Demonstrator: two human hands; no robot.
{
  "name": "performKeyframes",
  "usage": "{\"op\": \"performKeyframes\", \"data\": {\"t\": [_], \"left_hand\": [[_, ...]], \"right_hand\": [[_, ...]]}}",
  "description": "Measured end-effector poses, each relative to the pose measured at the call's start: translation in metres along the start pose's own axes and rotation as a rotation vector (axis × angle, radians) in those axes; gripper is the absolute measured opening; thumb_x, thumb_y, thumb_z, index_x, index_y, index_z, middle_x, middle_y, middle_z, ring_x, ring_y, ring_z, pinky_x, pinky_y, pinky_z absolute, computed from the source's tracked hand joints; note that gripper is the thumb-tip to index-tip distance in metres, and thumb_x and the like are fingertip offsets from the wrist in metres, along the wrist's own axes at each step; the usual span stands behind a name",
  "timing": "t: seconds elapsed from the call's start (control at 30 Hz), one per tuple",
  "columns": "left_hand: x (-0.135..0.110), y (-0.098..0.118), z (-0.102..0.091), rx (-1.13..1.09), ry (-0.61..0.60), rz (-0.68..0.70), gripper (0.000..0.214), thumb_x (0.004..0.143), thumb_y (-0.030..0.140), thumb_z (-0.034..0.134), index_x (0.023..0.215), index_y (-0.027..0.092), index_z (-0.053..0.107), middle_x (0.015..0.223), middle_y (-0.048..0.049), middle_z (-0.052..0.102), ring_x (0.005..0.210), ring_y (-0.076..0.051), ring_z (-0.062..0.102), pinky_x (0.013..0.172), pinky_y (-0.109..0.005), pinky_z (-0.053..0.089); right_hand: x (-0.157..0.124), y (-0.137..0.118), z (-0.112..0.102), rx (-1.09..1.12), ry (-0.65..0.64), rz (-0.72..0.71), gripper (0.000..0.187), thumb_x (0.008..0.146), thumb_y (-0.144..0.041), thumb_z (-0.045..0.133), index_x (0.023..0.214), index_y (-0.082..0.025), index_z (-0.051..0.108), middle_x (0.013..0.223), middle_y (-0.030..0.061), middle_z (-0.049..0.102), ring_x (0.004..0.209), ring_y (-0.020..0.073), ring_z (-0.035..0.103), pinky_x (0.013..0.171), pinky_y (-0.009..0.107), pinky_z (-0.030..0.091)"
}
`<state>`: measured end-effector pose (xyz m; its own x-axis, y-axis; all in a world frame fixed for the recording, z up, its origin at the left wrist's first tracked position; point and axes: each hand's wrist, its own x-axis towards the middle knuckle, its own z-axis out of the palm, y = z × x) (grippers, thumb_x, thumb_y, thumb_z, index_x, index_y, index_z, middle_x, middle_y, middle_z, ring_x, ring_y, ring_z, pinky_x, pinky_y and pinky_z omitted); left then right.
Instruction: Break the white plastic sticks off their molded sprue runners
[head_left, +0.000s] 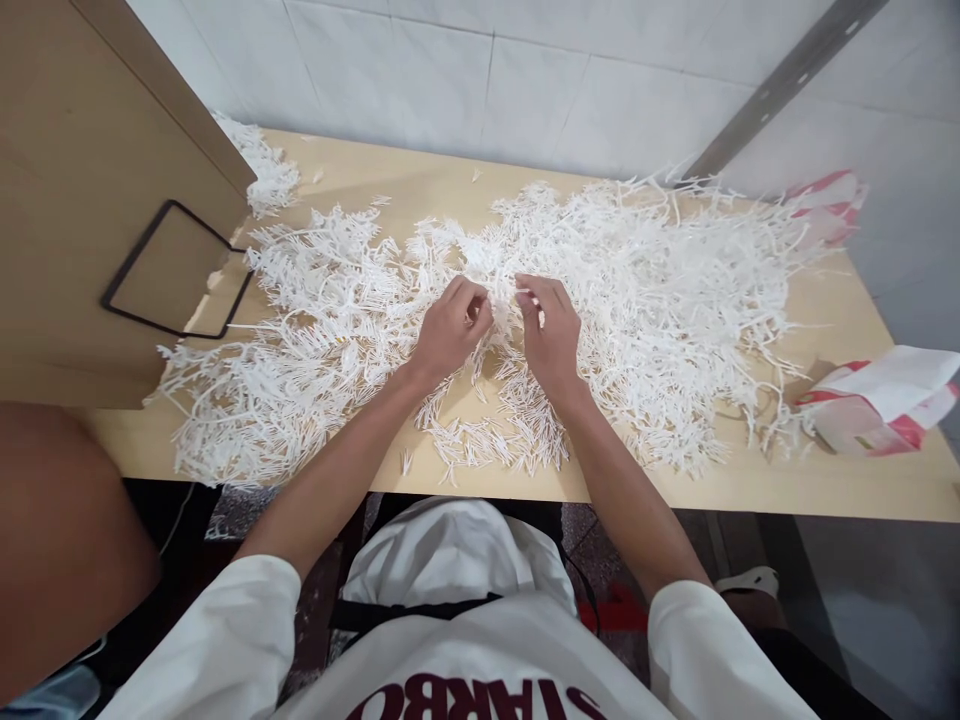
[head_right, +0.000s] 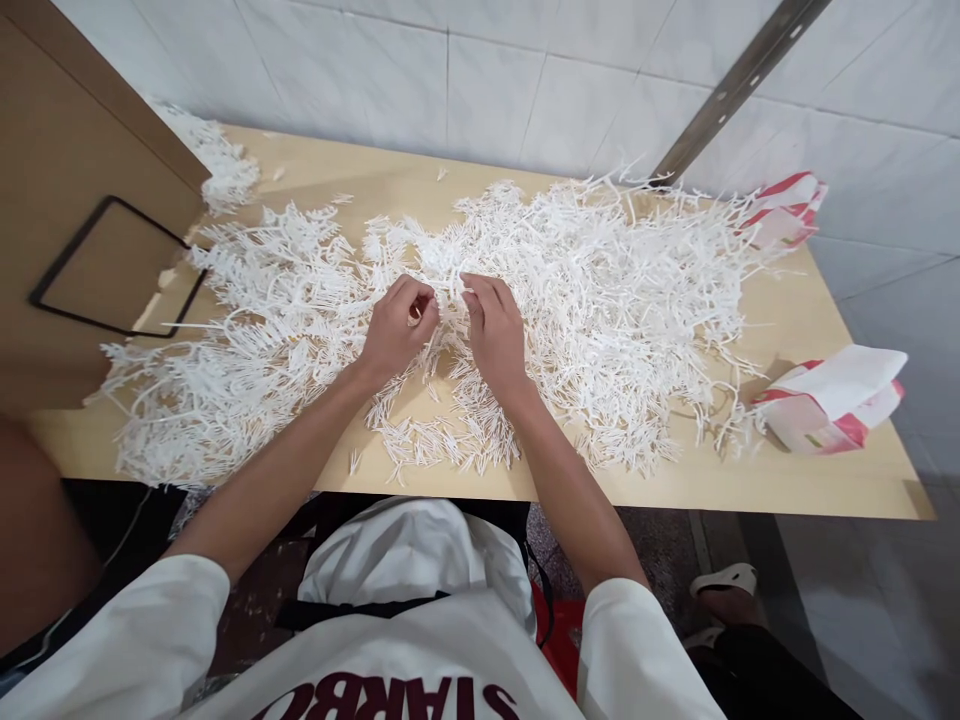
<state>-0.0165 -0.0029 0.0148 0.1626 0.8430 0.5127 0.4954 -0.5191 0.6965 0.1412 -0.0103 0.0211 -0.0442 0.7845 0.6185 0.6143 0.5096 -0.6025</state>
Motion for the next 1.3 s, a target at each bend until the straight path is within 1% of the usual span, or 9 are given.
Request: {"op": "performKeyframes", "data": {"t": [0.1, 0.23, 0.47, 0.57, 0.67, 0.8, 0.97, 1.1, 1.3], "left_hand": [[-0.001, 0.003, 0.001, -0.023, -0.023, 0.035, 0.009, 0.090, 0.023, 0.047, 0.090, 0.022, 0.055, 0.088, -0.0018, 0.055, 0.074, -0.012, 0.051, 0.069, -0.027, 0.039], [-0.003, 0.003, 0.002, 0.016, -0.053, 0.058, 0.013, 0.091, 0.027, 0.046, 0.094, 0.022, 0.058, 0.090, -0.0031, 0.059, 0.076, -0.013, 0.053, 0.068, -0.027, 0.039], [-0.006, 0.003, 0.007, 0.129, 0.019, 0.070, 0.013, 0.088, 0.024, 0.048, 0.079, 0.020, 0.057, 0.079, -0.0010, 0.057, 0.068, -0.011, 0.046, 0.063, -0.026, 0.033], [-0.007, 0.006, 0.008, 0.188, -0.003, 0.096, 0.018, 0.090, 0.026, 0.046, 0.074, 0.019, 0.054, 0.075, -0.0008, 0.053, 0.065, -0.011, 0.042, 0.062, -0.027, 0.031], [-0.006, 0.006, 0.006, 0.208, -0.014, 0.026, 0.014, 0.087, 0.021, 0.048, 0.073, 0.019, 0.052, 0.075, -0.0009, 0.051, 0.064, -0.011, 0.039, 0.061, -0.028, 0.029], [-0.001, -0.001, 0.002, 0.102, 0.060, -0.125, 0.008, 0.081, 0.014, 0.052, 0.075, 0.019, 0.052, 0.075, 0.0003, 0.051, 0.063, -0.011, 0.040, 0.062, -0.028, 0.031], [0.003, -0.009, 0.001, -0.099, 0.008, -0.039, 0.008, 0.088, 0.023, 0.049, 0.085, 0.021, 0.057, 0.082, -0.0007, 0.058, 0.069, -0.010, 0.051, 0.067, -0.026, 0.040], [0.002, -0.009, 0.003, -0.088, -0.031, -0.006, 0.011, 0.090, 0.028, 0.051, 0.091, 0.022, 0.059, 0.088, -0.0022, 0.062, 0.074, -0.011, 0.055, 0.069, -0.026, 0.042], [-0.003, -0.003, 0.005, 0.124, -0.068, 0.080, 0.014, 0.092, 0.028, 0.046, 0.089, 0.020, 0.057, 0.085, -0.0016, 0.061, 0.074, -0.011, 0.054, 0.069, -0.026, 0.042]], "right_hand": [[0.002, 0.005, 0.003, 0.063, -0.112, -0.012, 0.030, 0.093, -0.047, 0.043, 0.114, -0.032, 0.060, 0.119, 0.0042, 0.061, 0.114, 0.0177, 0.057, 0.093, 0.038, 0.051], [0.001, 0.008, 0.004, 0.066, -0.206, -0.020, 0.026, 0.093, -0.044, 0.046, 0.103, -0.028, 0.063, 0.099, 0.0015, 0.069, 0.091, 0.0130, 0.063, 0.081, 0.031, 0.053], [-0.002, 0.005, 0.004, -0.332, -0.128, -0.183, 0.033, 0.097, -0.040, 0.037, 0.076, -0.023, 0.057, 0.073, 0.0032, 0.061, 0.072, 0.0154, 0.056, 0.069, 0.033, 0.045], [-0.003, 0.006, 0.006, -0.371, -0.072, -0.197, 0.036, 0.097, -0.039, 0.036, 0.068, -0.023, 0.052, 0.066, 0.0022, 0.055, 0.068, 0.0148, 0.051, 0.064, 0.032, 0.042], [-0.004, 0.006, 0.007, -0.345, -0.002, -0.155, 0.039, 0.097, -0.038, 0.033, 0.065, -0.023, 0.049, 0.063, 0.0018, 0.051, 0.065, 0.0142, 0.049, 0.062, 0.031, 0.040], [-0.006, 0.001, 0.005, -0.243, 0.063, -0.030, 0.037, 0.097, -0.039, 0.034, 0.072, -0.022, 0.055, 0.070, 0.0030, 0.056, 0.071, 0.0147, 0.054, 0.067, 0.033, 0.044], [-0.003, 0.001, 0.006, -0.056, -0.073, -0.044, 0.029, 0.097, -0.041, 0.037, 0.112, -0.029, 0.059, 0.114, 0.0045, 0.064, 0.110, 0.0181, 0.057, 0.094, 0.039, 0.047], [-0.003, 0.009, 0.010, -0.007, -0.161, -0.020, 0.026, 0.094, -0.044, 0.044, 0.105, -0.027, 0.062, 0.102, 0.0035, 0.068, 0.097, 0.0163, 0.061, 0.086, 0.036, 0.051], [-0.004, 0.010, 0.012, -0.228, -0.103, -0.100, 0.021, 0.093, -0.030, 0.045, 0.081, -0.021, 0.059, 0.076, 0.0020, 0.064, 0.076, 0.0138, 0.057, 0.072, 0.029, 0.046]]}}
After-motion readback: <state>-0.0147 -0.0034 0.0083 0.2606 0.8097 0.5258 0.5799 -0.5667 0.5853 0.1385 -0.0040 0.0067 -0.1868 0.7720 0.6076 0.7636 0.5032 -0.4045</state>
